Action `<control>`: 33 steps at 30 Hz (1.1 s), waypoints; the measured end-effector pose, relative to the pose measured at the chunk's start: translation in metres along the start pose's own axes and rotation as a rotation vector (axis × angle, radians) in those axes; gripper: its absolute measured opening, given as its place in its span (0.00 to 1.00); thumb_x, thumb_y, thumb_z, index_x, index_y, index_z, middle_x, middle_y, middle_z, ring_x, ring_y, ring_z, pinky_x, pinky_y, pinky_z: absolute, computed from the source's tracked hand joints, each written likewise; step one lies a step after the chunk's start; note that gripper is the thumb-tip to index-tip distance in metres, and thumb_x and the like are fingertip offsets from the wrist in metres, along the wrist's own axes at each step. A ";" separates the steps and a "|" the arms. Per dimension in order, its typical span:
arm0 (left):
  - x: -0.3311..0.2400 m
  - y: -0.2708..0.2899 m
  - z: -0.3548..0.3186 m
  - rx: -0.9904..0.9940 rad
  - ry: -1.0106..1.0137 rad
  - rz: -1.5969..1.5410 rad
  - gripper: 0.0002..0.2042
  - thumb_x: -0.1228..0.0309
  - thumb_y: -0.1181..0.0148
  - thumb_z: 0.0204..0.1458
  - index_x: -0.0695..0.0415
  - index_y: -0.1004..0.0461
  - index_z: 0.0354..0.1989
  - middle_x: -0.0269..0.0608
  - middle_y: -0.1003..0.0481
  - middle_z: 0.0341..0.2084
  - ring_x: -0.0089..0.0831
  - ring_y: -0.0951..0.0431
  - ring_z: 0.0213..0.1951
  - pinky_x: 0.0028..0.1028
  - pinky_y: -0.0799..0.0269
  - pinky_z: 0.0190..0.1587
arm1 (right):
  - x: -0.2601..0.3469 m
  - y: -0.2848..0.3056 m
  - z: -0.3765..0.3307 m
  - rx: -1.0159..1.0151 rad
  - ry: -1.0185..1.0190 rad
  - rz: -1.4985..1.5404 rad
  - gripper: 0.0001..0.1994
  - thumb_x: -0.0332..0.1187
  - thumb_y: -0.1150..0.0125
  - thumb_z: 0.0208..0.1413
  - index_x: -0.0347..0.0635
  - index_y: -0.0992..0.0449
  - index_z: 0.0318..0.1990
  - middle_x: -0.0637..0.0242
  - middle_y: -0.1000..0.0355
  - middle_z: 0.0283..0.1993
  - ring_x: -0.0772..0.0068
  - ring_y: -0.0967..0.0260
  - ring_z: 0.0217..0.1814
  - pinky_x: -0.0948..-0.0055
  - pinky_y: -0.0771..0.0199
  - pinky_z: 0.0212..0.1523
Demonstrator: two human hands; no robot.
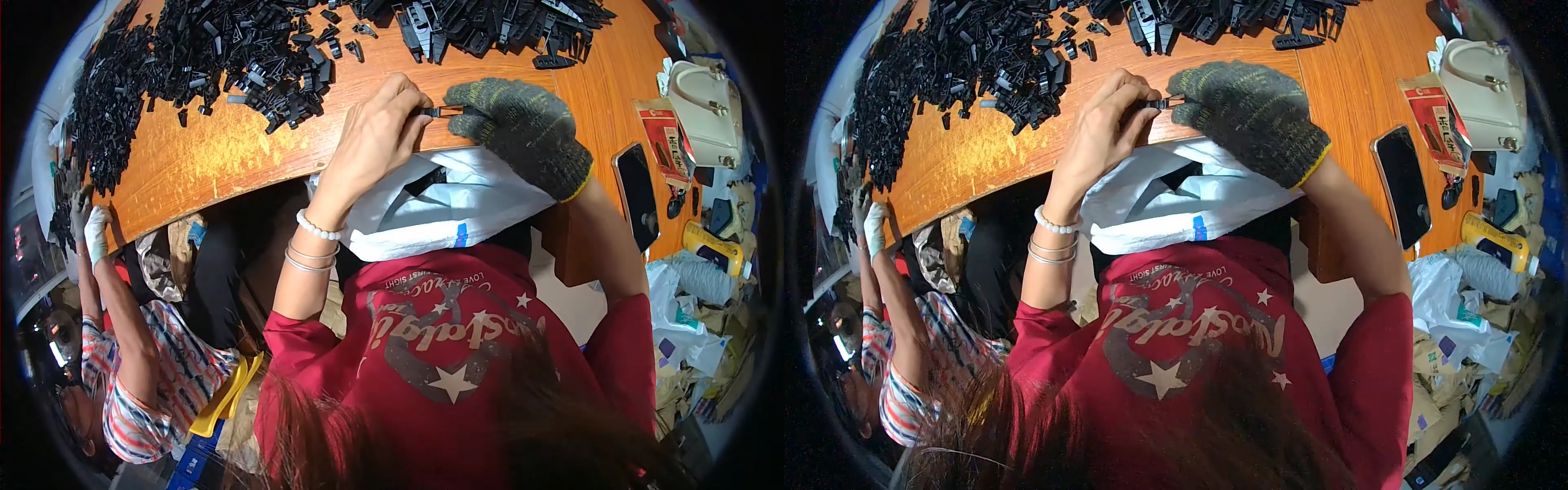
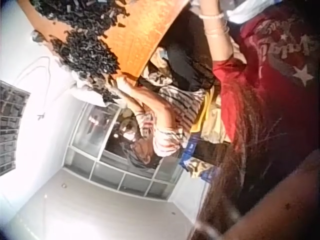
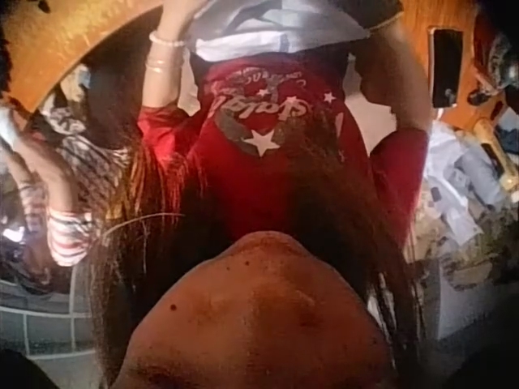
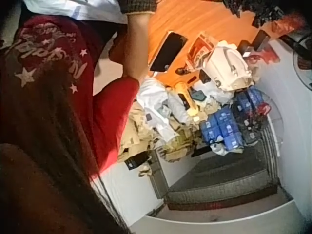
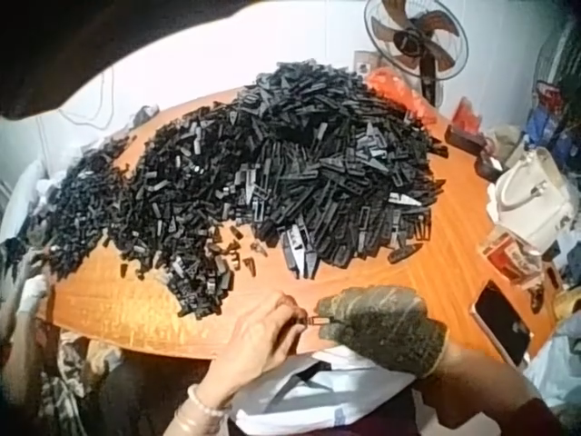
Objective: Sorting and inspecting small black plastic components at a workshop table.
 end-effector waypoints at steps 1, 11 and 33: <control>0.001 0.000 -0.001 -0.001 0.003 -0.002 0.07 0.77 0.38 0.46 0.64 0.27 0.33 0.45 0.30 0.31 0.45 0.25 0.31 0.37 0.30 0.34 | -0.002 -0.002 0.001 0.057 -0.047 0.081 0.19 0.39 0.43 0.55 0.47 0.30 0.54 0.61 0.32 0.54 0.61 0.32 0.52 0.61 0.30 0.50; -0.002 -0.002 -0.003 -0.015 -0.011 -0.038 0.07 0.79 0.39 0.44 0.66 0.31 0.28 0.47 0.32 0.29 0.47 0.27 0.32 0.38 0.30 0.34 | 0.032 0.022 0.038 0.012 0.263 0.024 0.13 0.36 0.41 0.51 0.41 0.26 0.43 0.57 0.26 0.40 0.58 0.28 0.43 0.60 0.29 0.44; 0.005 -0.015 -0.008 -0.168 -0.055 -0.100 0.07 0.79 0.42 0.46 0.68 0.29 0.33 0.53 0.30 0.36 0.55 0.27 0.38 0.42 0.31 0.41 | 0.053 0.010 0.069 0.191 -0.055 -0.439 0.09 0.34 0.40 0.46 0.42 0.22 0.35 0.56 0.23 0.33 0.54 0.24 0.37 0.59 0.23 0.35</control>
Point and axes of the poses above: each hand's wrist, its own z-axis towards the middle knuckle, its own y-axis out of the back of the hand, x = y × z, the point moved 2 cm from there along z, towards the middle knuckle
